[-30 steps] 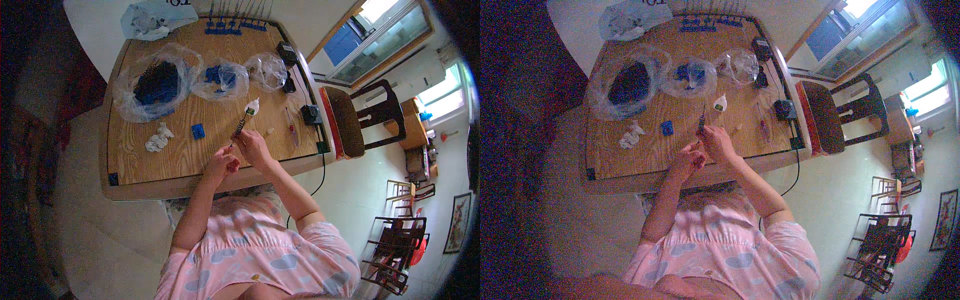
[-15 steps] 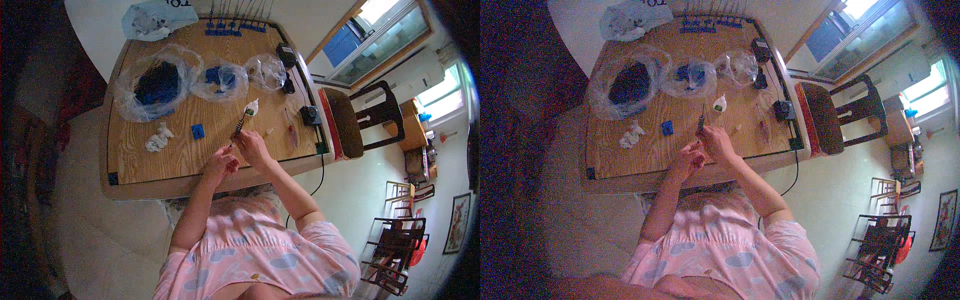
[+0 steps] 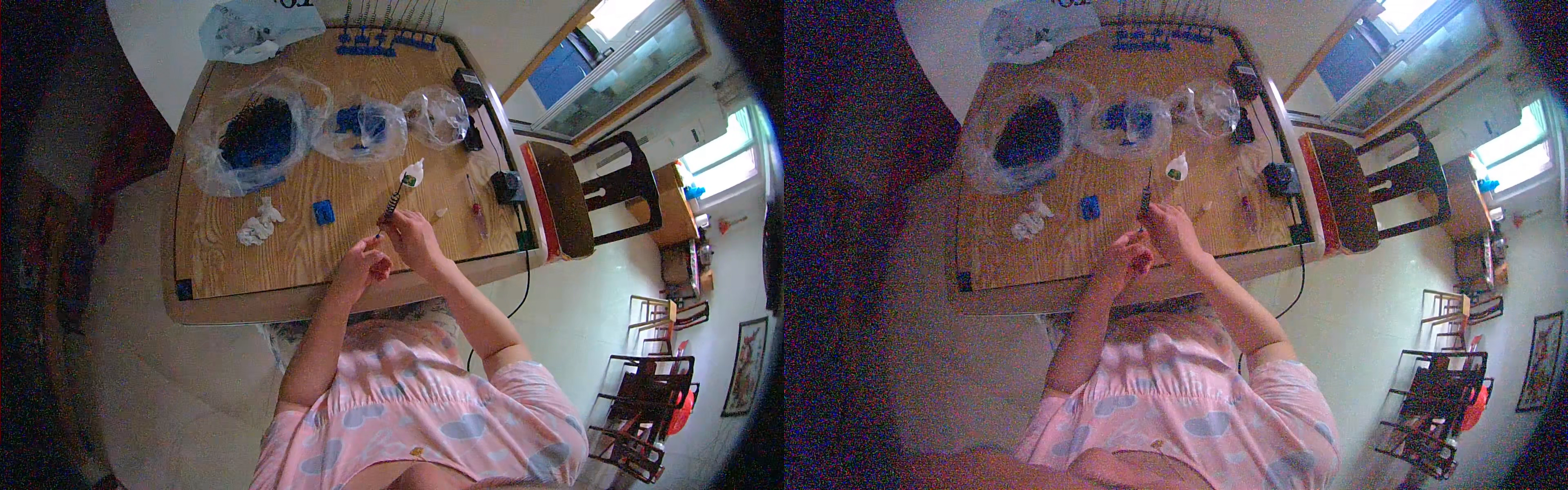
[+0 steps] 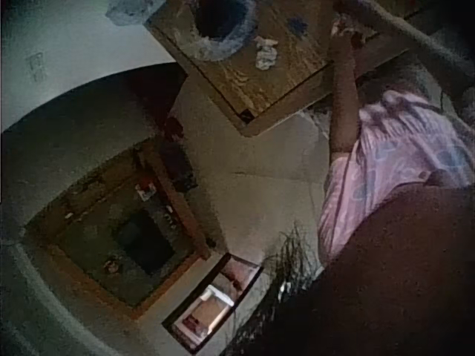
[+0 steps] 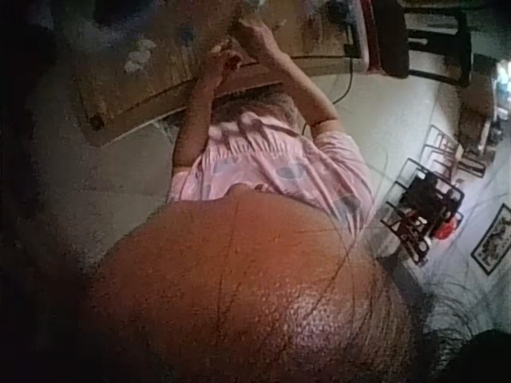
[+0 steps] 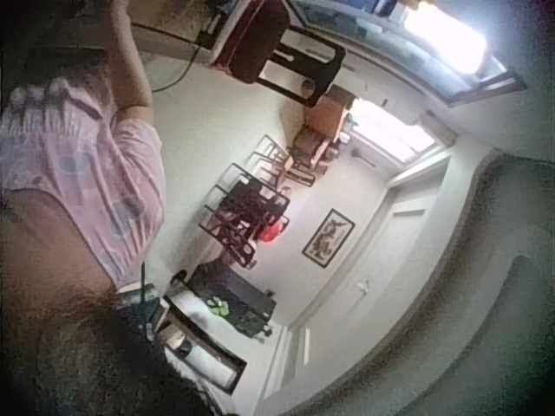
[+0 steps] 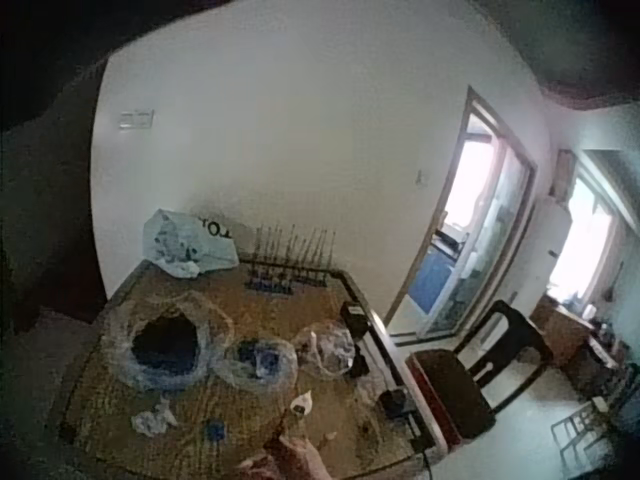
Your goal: The person picks up a blue plastic part and a metal spring, applies glue to the part, and joins them together. After wiping the assembly with a cloth, they apply more glue and attach a second blue plastic part to the other end of the spring.
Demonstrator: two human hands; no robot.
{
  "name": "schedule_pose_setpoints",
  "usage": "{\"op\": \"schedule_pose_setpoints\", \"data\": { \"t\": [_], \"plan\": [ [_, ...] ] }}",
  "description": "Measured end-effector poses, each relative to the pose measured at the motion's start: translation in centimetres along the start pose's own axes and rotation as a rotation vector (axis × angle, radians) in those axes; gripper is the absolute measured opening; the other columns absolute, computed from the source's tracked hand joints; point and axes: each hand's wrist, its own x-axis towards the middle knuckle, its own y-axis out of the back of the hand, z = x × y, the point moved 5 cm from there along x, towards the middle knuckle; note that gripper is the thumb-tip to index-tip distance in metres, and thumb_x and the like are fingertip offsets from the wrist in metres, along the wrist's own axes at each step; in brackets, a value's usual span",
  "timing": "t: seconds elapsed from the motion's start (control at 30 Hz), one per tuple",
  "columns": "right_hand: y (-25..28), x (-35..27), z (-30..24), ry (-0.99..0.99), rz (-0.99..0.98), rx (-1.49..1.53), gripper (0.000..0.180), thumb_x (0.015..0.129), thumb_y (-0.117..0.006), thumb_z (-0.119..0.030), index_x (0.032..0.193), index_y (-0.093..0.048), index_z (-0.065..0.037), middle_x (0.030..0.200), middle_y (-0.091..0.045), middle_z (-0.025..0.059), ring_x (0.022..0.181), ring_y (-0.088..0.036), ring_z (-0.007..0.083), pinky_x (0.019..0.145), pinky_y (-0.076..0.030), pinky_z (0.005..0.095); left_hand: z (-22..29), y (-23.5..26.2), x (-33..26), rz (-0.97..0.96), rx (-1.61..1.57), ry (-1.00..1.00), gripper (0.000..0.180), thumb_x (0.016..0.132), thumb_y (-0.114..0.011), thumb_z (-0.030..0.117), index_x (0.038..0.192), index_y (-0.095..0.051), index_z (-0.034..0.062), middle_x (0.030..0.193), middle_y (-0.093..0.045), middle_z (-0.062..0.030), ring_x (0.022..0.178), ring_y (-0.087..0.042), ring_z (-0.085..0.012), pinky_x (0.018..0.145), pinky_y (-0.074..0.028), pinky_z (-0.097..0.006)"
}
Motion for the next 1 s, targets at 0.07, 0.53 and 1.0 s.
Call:
{"op": "schedule_pose_setpoints", "data": {
  "t": [0.07, 0.53, 1.0],
  "plan": [
    [0.1, 0.0, -0.2, -0.044, 0.008, 0.004, 0.016, 0.080, -0.054, -0.014, 0.095, -0.059, -0.010, 0.088, -0.061, 0.0108, 0.086, -0.059, 0.0319, 0.074, -0.045, 0.0409, 0.0, 0.1, 0.0, -0.013, 0.033, -0.026, 0.052, 0.082, -0.064, 0.021, 0.123, -0.038, 0.0040, 0.073, -0.060, -0.0070, 0.056, -0.057, -0.0154, 0.047, -0.047, -0.026],
    [0.3, 0.1, -0.6, -0.042, 0.001, -0.019, 0.011, 0.084, -0.054, -0.014, 0.092, -0.059, -0.008, 0.084, -0.061, 0.0126, 0.082, -0.058, 0.0336, 0.072, -0.045, 0.0419, -0.2, 0.4, 0.1, -0.039, -0.001, -0.014, 0.048, 0.082, -0.064, 0.022, 0.120, -0.040, 0.0055, 0.075, -0.060, -0.0073, 0.058, -0.059, -0.0167, 0.049, -0.048, -0.026],
    [0.0, 0.1, -0.2, -0.083, -0.001, -0.020, 0.013, 0.084, -0.057, -0.012, 0.094, -0.061, -0.005, 0.088, -0.062, 0.0134, 0.083, -0.057, 0.0350, 0.073, -0.044, 0.0403, 0.2, -0.2, -0.2, 0.006, 0.020, -0.020, 0.049, 0.084, -0.055, 0.014, 0.126, -0.034, -0.0014, 0.073, -0.060, -0.0094, 0.056, -0.057, -0.0156, 0.048, -0.045, -0.025]
  ]
}}
